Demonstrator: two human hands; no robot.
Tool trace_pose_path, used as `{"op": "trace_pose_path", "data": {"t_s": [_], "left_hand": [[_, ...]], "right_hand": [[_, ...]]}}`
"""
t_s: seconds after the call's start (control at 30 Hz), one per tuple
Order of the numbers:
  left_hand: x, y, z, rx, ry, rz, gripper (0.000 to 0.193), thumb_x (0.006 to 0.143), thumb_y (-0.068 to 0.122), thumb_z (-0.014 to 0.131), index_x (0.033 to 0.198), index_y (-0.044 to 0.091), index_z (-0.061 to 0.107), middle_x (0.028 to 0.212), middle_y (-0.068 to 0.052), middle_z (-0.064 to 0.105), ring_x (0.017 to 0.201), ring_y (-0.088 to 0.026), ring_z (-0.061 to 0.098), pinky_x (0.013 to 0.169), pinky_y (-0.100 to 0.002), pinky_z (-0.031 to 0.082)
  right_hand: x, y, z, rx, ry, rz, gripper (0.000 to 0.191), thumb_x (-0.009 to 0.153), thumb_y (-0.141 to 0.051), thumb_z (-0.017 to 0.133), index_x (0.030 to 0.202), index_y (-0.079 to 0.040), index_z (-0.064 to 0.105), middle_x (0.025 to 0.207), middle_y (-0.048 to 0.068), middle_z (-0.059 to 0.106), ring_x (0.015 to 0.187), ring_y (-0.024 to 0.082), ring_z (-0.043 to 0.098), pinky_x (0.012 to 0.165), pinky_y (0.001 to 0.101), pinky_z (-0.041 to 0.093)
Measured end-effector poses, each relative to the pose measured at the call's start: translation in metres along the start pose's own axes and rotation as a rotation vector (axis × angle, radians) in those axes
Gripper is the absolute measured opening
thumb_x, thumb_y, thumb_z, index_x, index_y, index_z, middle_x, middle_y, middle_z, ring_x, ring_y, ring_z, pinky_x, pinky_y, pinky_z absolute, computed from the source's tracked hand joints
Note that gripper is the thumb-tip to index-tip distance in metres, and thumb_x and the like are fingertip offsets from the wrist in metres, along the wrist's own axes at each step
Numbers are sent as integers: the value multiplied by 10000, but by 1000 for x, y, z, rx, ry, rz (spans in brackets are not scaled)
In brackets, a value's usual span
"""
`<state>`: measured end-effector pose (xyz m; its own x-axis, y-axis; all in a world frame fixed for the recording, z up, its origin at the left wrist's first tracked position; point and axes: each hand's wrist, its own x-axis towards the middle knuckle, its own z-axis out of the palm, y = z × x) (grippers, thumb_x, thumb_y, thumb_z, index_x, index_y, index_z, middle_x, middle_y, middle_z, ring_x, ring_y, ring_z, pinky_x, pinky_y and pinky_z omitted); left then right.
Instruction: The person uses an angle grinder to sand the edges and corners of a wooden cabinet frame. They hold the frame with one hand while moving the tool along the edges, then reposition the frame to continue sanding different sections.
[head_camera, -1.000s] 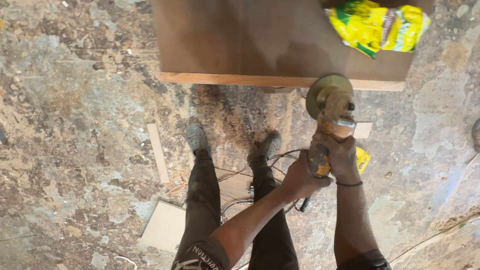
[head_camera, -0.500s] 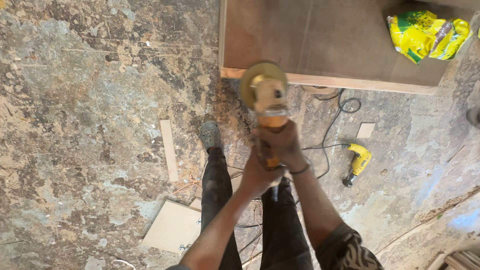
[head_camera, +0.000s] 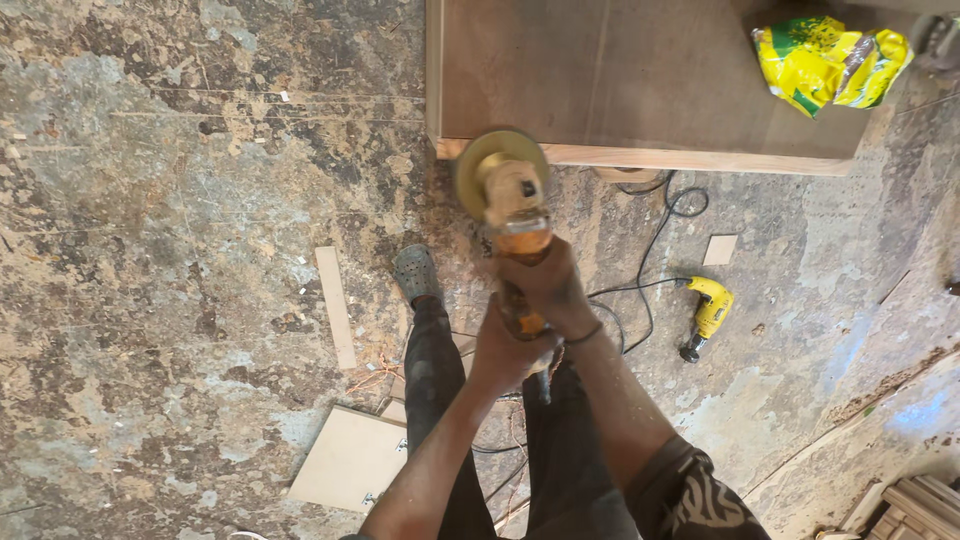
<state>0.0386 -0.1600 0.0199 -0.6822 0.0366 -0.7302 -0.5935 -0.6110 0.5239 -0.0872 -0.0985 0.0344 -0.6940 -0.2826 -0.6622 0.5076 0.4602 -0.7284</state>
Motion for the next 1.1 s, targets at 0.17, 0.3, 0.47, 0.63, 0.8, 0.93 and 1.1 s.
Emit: {"op": "trace_pose_path", "data": {"t_s": [0.17,0.3,0.47,0.63,0.8,0.93,1.1], "left_hand": [[14,-23,51,453,-13,99,858,704,219,894,1386,14,415,1280,-161,671,1159,-246,690,966,-367,557],[33,-45,99,593,-75,64,888,686,347,878,1385,20,438,1222,-170,706,1094,-272,722,949,-374,568],[59,-68,154,606,-307,8,942,675,409,885,1412,4,460,1219,-188,706,1120,-315,720,979,-398,570],[73,-27,129,1214,-123,360,893,781,529,866,1437,65,476,1493,-265,485,1386,-423,446,1121,-547,321],[125,70,33,1642,405,403,896,862,170,665,1584,-81,197,1660,-265,106,1540,-416,58,1240,-570,62],[140,62,28,2254,600,383,909,788,-74,441,1659,-10,191,1711,-224,67,1568,-365,38,1274,-488,60],[160,19,67,1865,361,564,749,889,-96,400,1612,-51,210,1697,-237,108,1579,-393,99,1297,-543,102]], "right_hand": [[-8,40,-69,95,75,-10,240,821,-191,820,962,-15,741,807,37,765,661,94,726,595,233,602],[-18,77,-131,221,225,70,189,831,-137,805,926,14,742,782,46,728,638,108,672,551,249,535],[-36,113,-208,340,418,97,163,889,-107,728,975,31,737,852,55,716,723,127,665,627,264,541],[-67,139,-257,470,566,67,233,887,-47,711,1095,49,669,957,102,698,789,179,687,709,300,592],[-96,158,-275,425,610,180,305,882,-46,674,1145,105,647,1009,161,719,859,238,723,775,345,619],[-109,170,-263,530,552,179,369,894,-59,686,1214,107,609,1011,166,696,850,253,702,767,379,602],[-113,180,-248,634,552,225,390,891,-72,675,1241,80,591,979,164,690,825,269,704,752,407,609]]}}
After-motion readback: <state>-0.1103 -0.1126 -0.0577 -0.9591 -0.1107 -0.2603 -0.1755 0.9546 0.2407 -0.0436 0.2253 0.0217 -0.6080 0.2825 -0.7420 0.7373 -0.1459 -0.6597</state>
